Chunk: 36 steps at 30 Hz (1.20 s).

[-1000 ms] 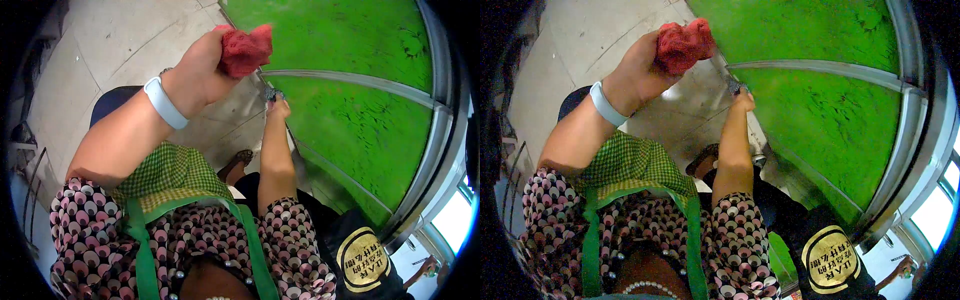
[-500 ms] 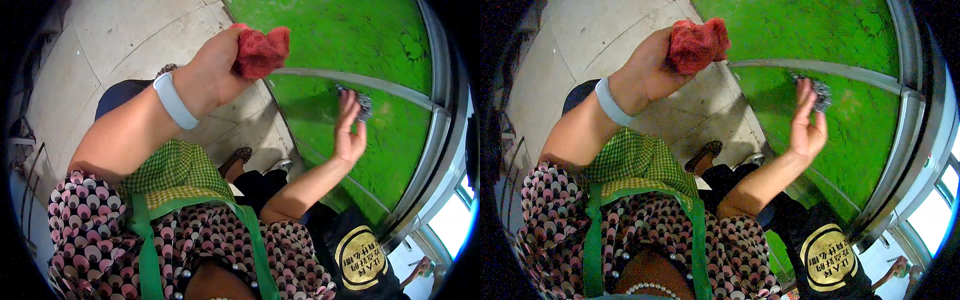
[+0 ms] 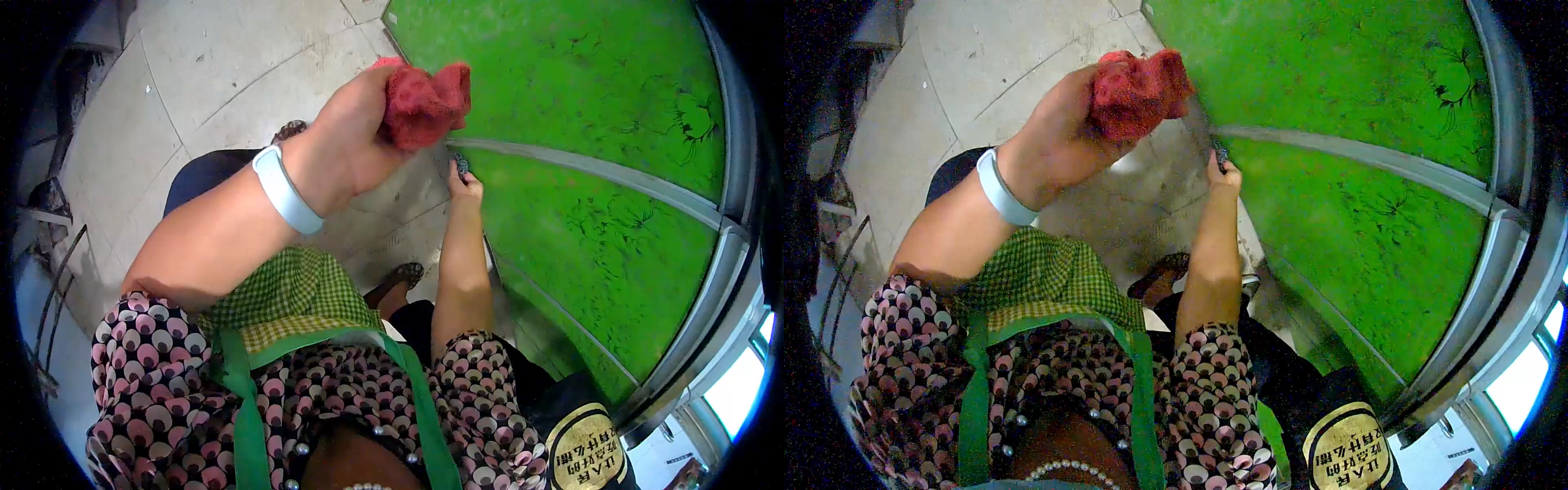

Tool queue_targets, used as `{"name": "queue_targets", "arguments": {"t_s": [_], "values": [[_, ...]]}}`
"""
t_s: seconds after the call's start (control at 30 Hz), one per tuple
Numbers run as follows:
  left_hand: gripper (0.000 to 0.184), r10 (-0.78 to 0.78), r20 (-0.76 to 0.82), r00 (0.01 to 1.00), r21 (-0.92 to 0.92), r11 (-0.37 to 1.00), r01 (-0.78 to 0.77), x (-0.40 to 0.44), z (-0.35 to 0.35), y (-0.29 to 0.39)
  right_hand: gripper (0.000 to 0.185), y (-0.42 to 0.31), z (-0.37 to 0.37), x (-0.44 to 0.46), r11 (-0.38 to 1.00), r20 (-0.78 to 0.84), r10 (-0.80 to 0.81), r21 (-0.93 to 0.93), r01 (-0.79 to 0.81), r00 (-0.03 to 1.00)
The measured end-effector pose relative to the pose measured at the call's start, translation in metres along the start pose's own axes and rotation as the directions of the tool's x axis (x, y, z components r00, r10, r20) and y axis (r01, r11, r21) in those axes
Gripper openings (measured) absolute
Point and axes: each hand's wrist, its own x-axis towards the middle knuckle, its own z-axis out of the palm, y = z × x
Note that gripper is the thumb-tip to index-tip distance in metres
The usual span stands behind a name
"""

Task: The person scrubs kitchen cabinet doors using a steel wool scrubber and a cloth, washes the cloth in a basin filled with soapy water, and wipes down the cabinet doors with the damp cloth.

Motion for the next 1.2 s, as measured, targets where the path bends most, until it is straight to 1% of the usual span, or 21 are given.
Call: {"name": "queue_targets", "arguments": {"t_s": [0.03, 0.1, 0.13, 0.2, 0.27, 0.33, 0.4, 0.43, 0.47, 0.53, 0.6, 0.67, 0.73, 0.87, 0.93, 0.97, 1.03, 1.07, 1.1, 1.13, 1.2], "values": [[0.014, -0.007, 0.006, 1.000, -0.013, 1.000, 0.007, 0.000, 0.000, 0.000, 0.044, -0.001, 0.007, -0.010, 1.000, 0.006, 0.000, -0.003, 0.000, 1.000], [0.013, -0.013, 0.008, 1.000, -0.033, 0.999, 0.014, -0.001, -0.002, -0.001, 0.052, -0.009, 0.017, -0.037, 0.931, 0.172, 0.304, 0.155, -0.330, 0.937], [0.012, 0.000, -0.007, 1.000, -0.015, 1.000, -0.001, -0.002, -0.003, -0.002, 0.052, -0.008, 0.023, -0.065, 0.933, 0.161, 0.302, 0.154, -0.326, 0.940], [0.012, 0.009, -0.032, 0.999, -0.002, 1.000, -0.009, -0.002, -0.004, -0.006, 0.050, -0.004, 0.039, -0.130, 0.964, 0.245, 0.135, 0.192, -0.185, 0.960], [0.011, -0.018, -0.061, 0.998, -0.084, 0.996, 0.012, 0.001, -0.004, -0.008, 0.054, -0.019, 0.039, -0.155, 0.927, 0.487, 0.235, 0.149, -0.345, 0.841], [0.010, -0.006, -0.045, 0.999, -0.050, 0.999, 0.003, -0.003, 0.000, -0.006, 0.052, -0.022, 0.039, -0.149, 0.927, 0.438, 0.244, 0.155, -0.341, 0.865], [0.010, 0.009, -0.016, 1.000, -0.004, 1.000, -0.009, -0.002, 0.001, -0.006, 0.053, -0.013, 0.040, -0.115, 0.980, 0.256, 0.137, 0.109, -0.169, 0.957], [0.016, 0.030, -0.028, 0.999, 0.004, 1.000, -0.030, 0.000, 0.000, -0.007, 0.049, -0.009, 0.033, -0.090, 0.993, 0.192, 0.116, 0.009, -0.120, 0.975], [0.025, 0.054, -0.040, 0.998, 0.012, 0.998, -0.054, 0.002, -0.001, -0.006, 0.044, -0.004, 0.028, -0.060, 0.994, 0.089, 0.103, 0.021, -0.106, 0.991], [0.025, 0.045, -0.087, 0.995, 0.011, 0.999, -0.045, -0.001, 0.003, -0.003, 0.040, 0.016, 0.020, -0.032, 0.999, 0.012, 0.024, -0.038, -0.024, 1.000], [0.024, 0.026, -0.142, 0.990, 0.003, 1.000, -0.026, -0.001, 0.001, -0.003, 0.039, 0.024, 0.008, 0.006, 0.998, 0.015, 0.060, -0.006, -0.060, 0.998], [0.025, 0.012, -0.011, 1.000, -0.013, 1.000, -0.012, 0.006, -0.004, -0.003, 0.038, 0.027, 0.005, 0.019, 0.996, 0.024, 0.081, 0.028, -0.081, 0.996], [0.024, 0.021, -0.041, 0.999, -0.012, 1.000, -0.021, 0.006, 0.002, -0.003, 0.038, 0.032, 0.003, 0.022, 1.000, 0.014, 0.004, -0.023, -0.004, 1.000], [0.024, 0.053, -0.055, 0.997, -0.012, 0.998, -0.054, 0.008, 0.002, -0.001, 0.041, 0.005, -0.003, 0.024, 0.993, 0.061, 0.105, 0.052, -0.109, 0.993], [0.023, 0.037, -0.071, 0.997, -0.002, 0.999, -0.037, 0.007, 0.004, 0.002, 0.045, -0.020, -0.002, -0.018, 0.972, 0.163, 0.187, 0.109, -0.206, 0.969], [0.022, 0.020, -0.091, 0.996, 0.007, 1.000, -0.020, 0.005, 0.004, 0.000, 0.045, -0.034, -0.001, -0.042, 0.974, 0.161, 0.177, 0.113, -0.196, 0.971], [0.022, 0.029, -0.085, 0.996, -0.009, 1.000, -0.030, 0.009, 0.001, -0.005, 0.059, -0.057, 0.005, -0.100, 0.970, 0.251, 0.187, 0.105, -0.219, 0.950], [0.023, 0.050, -0.087, 0.995, -0.022, 0.998, -0.052, 0.011, -0.001, -0.005, 0.068, -0.066, 0.006, -0.130, 0.976, 0.381, 0.164, 0.073, -0.206, 0.910], [0.023, 0.045, -0.086, 0.995, -0.026, 0.999, -0.047, 0.013, -0.003, -0.005, 0.073, -0.081, 0.010, -0.159, 0.968, 0.361, 0.182, 0.099, -0.232, 0.915], [0.023, 0.049, -0.061, 0.997, -0.012, 0.999, -0.049, 0.015, -0.004, -0.005, 0.076, -0.094, 0.012, -0.187, 0.958, 0.428, 0.208, 0.090, -0.270, 0.879], [0.023, 0.045, -0.037, 0.998, 0.001, 0.999, -0.045, 0.015, -0.009, -0.005, 0.073, -0.110, 0.019, -0.241, 0.950, 0.548, 0.183, 0.115, -0.291, 0.816]]}}
